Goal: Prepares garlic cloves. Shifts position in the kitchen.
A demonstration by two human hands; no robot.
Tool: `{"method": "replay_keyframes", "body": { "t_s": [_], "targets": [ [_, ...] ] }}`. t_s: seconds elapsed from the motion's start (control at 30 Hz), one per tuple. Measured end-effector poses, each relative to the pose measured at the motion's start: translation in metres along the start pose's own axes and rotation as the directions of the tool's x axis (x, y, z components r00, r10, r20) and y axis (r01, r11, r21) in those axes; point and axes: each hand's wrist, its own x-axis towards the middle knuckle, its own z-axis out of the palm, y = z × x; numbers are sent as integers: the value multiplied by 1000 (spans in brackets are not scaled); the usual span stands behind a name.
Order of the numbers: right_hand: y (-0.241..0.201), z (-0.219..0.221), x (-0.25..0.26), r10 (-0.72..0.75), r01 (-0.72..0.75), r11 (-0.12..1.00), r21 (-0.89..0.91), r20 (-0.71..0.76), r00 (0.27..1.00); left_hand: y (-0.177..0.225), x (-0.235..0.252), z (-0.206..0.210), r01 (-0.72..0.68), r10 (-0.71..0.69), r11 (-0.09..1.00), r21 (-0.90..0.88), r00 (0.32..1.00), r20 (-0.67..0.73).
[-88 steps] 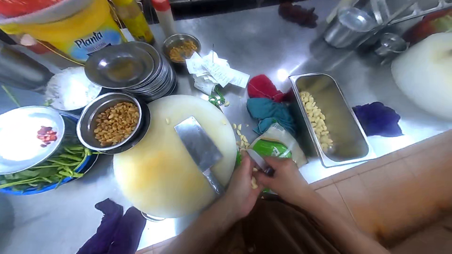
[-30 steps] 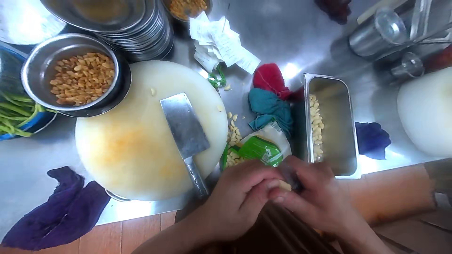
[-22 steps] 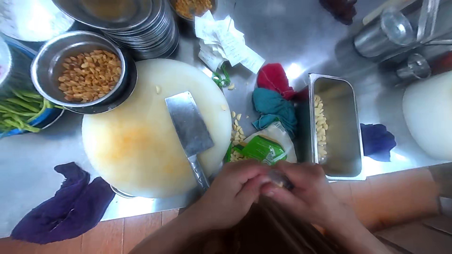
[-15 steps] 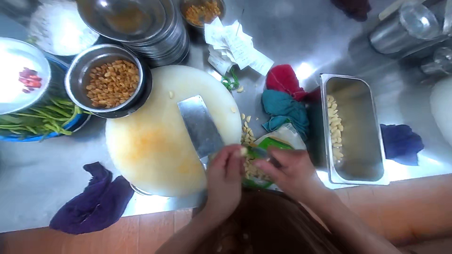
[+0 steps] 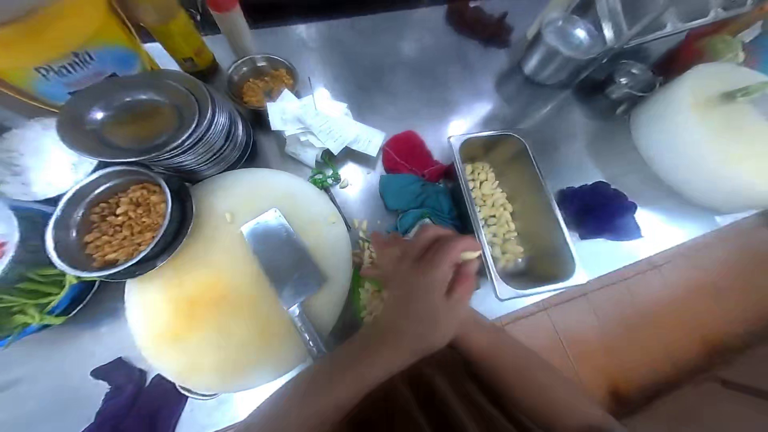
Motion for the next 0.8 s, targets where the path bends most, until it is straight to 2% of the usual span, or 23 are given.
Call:
{"method": "replay_keyframes", "body": {
  "t_s": [0.03,0.07,0.1,0.13,0.17,0.23,0.27,0.3,0.37,0.43,0.5,0.53,0.67,0.8],
  "targets": [
    [8,-2,3,47,-51,998,41,100,994,6,18,15,-2,-3,998,67,997,78],
    [14,-3,4,66,-75,996,57,134,989,11,34,28,-5,-14,995,103,983,183],
    [17,-6,3,79,-87,995,50,137,987,16,46,39,3,-33,995,102,958,287],
    [17,-10,1,86,-89,995,31,101,991,21,52,46,-16,-16,995,95,945,326],
    [13,-20,-3,116,-119,992,31,94,989,26,49,45,-82,58,994,78,958,280],
    [3,-54,-6,222,-253,964,83,279,934,35,30,20,-275,276,961,-13,959,62],
    [5,-60,-10,231,-265,960,88,285,930,35,14,-1,-344,343,938,-49,939,-26],
    [11,-62,-20,197,-222,971,90,228,954,30,-6,-24,-360,355,932,-31,928,-110],
    [19,-66,-35,160,-179,978,106,167,973,6,-51,-62,-197,211,976,90,959,-188],
    [26,-63,-45,89,-95,989,117,60,994,-30,-94,-76,86,-59,987,137,980,-191],
    [31,-61,-47,40,-41,983,181,7,999,-47,-131,-77,319,-299,933,168,945,-136],
    [34,-61,-46,17,-14,973,230,-11,1000,-48,-142,-73,377,-363,911,170,926,-107],
    [46,-65,-44,-36,6,930,368,74,997,-42,-149,-46,418,-419,899,129,908,-22],
    [32,-71,-25,-87,50,954,294,113,990,-51,-137,-26,380,-372,920,101,924,-92]
  ]
}}
